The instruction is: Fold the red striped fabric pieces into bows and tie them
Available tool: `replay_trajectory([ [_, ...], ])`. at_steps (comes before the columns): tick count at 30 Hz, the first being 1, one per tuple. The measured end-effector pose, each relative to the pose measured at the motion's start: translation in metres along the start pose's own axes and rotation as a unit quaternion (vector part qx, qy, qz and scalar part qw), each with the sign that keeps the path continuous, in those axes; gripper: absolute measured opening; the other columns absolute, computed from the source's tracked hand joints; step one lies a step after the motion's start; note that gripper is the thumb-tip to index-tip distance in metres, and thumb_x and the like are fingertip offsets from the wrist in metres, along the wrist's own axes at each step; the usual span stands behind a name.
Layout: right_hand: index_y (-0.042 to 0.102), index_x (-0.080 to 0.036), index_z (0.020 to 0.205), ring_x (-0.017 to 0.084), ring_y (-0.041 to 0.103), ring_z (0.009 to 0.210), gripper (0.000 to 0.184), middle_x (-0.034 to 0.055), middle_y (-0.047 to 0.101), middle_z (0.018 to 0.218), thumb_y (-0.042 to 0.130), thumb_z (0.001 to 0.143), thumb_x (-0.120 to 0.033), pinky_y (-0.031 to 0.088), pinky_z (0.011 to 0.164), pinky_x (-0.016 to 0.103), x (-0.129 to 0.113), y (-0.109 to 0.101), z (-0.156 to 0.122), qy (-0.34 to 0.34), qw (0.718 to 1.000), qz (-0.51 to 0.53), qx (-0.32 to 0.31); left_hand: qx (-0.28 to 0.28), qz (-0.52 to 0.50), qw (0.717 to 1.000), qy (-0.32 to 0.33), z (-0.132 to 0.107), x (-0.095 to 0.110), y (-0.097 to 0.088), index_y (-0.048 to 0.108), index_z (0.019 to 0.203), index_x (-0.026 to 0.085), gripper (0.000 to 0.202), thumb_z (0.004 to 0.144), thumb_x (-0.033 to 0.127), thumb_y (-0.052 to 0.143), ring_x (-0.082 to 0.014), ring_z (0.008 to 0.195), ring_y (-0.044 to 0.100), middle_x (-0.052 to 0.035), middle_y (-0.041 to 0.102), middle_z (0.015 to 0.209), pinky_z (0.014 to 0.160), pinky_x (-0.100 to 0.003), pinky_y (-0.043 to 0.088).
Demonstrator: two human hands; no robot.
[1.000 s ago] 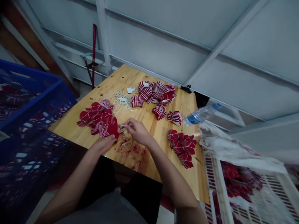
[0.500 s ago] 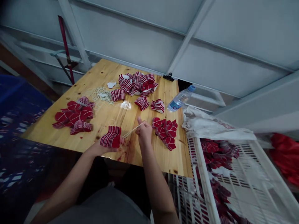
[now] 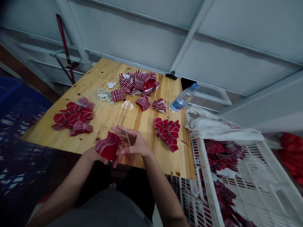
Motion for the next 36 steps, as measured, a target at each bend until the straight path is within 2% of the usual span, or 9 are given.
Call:
replay_trajectory([
  [6, 0.056, -0.026, 0.134, 0.019, 0.069, 0.095, 0.071, 0.0061, 0.066, 0.114, 0.079, 0.068, -0.02, 0.054, 0.086, 0.031, -0.008, 0.03, 0.001, -0.016, 0.995, -0.081, -0.055, -0.096, -0.041, 0.993, -0.053, 0.021, -0.017, 0.008, 0.067, 0.08, 0.02, 0.048, 0.046, 0.043, 0.091, -0.0186, 0.05, 0.062, -0.0009, 0.065, 0.059, 0.052, -0.031, 0.052],
  [11, 0.072, -0.02, 0.109, 0.017, 0.068, 0.083, 0.043, 0.0029, 0.07, 0.09, 0.078, 0.067, -0.025, 0.055, 0.078, 0.03, -0.007, 0.024, 0.0, 0.059, 0.995, -0.078, -0.033, -0.117, -0.074, 0.985, -0.108, 0.015, -0.023, 0.007, 0.065, 0.077, 0.019, 0.048, 0.046, 0.045, 0.091, -0.0142, 0.044, 0.058, 0.0015, 0.064, 0.061, 0.047, -0.028, 0.049],
  [15, 0.07, -0.016, 0.092, 0.012, 0.064, 0.069, 0.028, 0.0006, 0.068, 0.077, 0.074, 0.07, -0.033, 0.052, 0.067, 0.025, -0.023, 0.015, 0.007, 0.184, 0.971, -0.031, -0.147, -0.147, -0.049, 0.974, -0.167, 0.009, -0.02, 0.01, 0.065, 0.075, 0.02, 0.045, 0.048, 0.046, 0.09, -0.014, 0.042, 0.058, 0.0032, 0.064, 0.057, 0.041, -0.026, 0.048],
  [18, 0.061, -0.018, 0.078, 0.008, 0.051, 0.057, 0.018, -0.0051, 0.057, 0.066, 0.073, 0.066, -0.025, 0.041, 0.053, 0.02, -0.039, 0.016, 0.014, 0.19, 0.954, -0.105, -0.206, -0.138, -0.022, 0.973, -0.184, 0.008, -0.017, 0.011, 0.064, 0.072, 0.02, 0.041, 0.048, 0.038, 0.091, -0.014, 0.037, 0.056, 0.0039, 0.063, 0.05, 0.039, -0.024, 0.048],
  [22, 0.041, -0.02, 0.054, 0.006, 0.032, 0.05, 0.031, -0.0078, 0.038, 0.052, 0.066, 0.071, -0.012, 0.026, 0.049, 0.023, -0.045, 0.028, 0.025, 0.04, 0.913, -0.397, -0.086, -0.112, -0.029, 0.973, -0.2, 0.01, -0.015, 0.012, 0.062, 0.068, 0.019, 0.04, 0.046, 0.034, 0.091, -0.0146, 0.035, 0.056, 0.0039, 0.063, 0.047, 0.038, -0.024, 0.048],
  [25, 0.036, -0.021, 0.052, 0.007, 0.028, 0.05, 0.045, -0.0074, 0.034, 0.05, 0.075, 0.073, -0.028, 0.024, 0.049, 0.024, -0.041, 0.032, 0.032, -0.031, 0.885, -0.459, 0.077, -0.1, -0.017, 0.976, -0.192, 0.01, -0.013, 0.011, 0.062, 0.068, 0.018, 0.037, 0.049, 0.032, 0.09, -0.0143, 0.038, 0.058, 0.0031, 0.064, 0.048, 0.041, -0.023, 0.05],
  [28, 0.029, -0.023, 0.048, 0.006, 0.025, 0.044, 0.063, -0.0092, 0.028, 0.045, 0.083, 0.061, -0.051, 0.021, 0.044, 0.024, -0.029, 0.024, 0.034, 0.032, 0.926, -0.342, 0.157, -0.083, -0.012, 0.978, -0.191, 0.006, -0.013, 0.005, 0.061, 0.067, 0.018, 0.032, 0.055, 0.031, 0.088, -0.0137, 0.04, 0.06, 0.0037, 0.064, 0.048, 0.043, -0.022, 0.05],
  [31, 0.032, -0.022, 0.048, 0.006, 0.039, 0.042, 0.064, -0.008, 0.042, 0.045, 0.084, 0.052, -0.059, 0.031, 0.042, 0.022, -0.015, 0.015, 0.028, 0.136, 0.966, -0.108, 0.192, -0.075, -0.014, 0.98, -0.184, 0.001, -0.017, -0.005, 0.059, 0.066, 0.018, 0.029, 0.06, 0.03, 0.085, -0.0128, 0.039, 0.059, 0.0048, 0.063, 0.048, 0.042, -0.021, 0.05],
  [36, 0.059, -0.02, 0.059, 0.014, 0.068, 0.071, 0.044, 0.0019, 0.074, 0.078, 0.088, 0.052, -0.052, 0.056, 0.077, 0.031, -0.006, 0.009, 0.008, 0.14, 0.975, 0.068, 0.16, -0.091, -0.035, 0.984, -0.149, -0.004, -0.024, -0.016, 0.06, 0.073, 0.016, 0.028, 0.064, 0.03, 0.083, -0.0134, 0.042, 0.061, 0.0029, 0.065, 0.052, 0.045, -0.022, 0.053],
])
Point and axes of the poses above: each hand's wrist, its own z-axis towards the middle knuckle, its own y-axis out of the palm, x = y × z, the point moved 2 cm from there along z, towards the middle knuckle
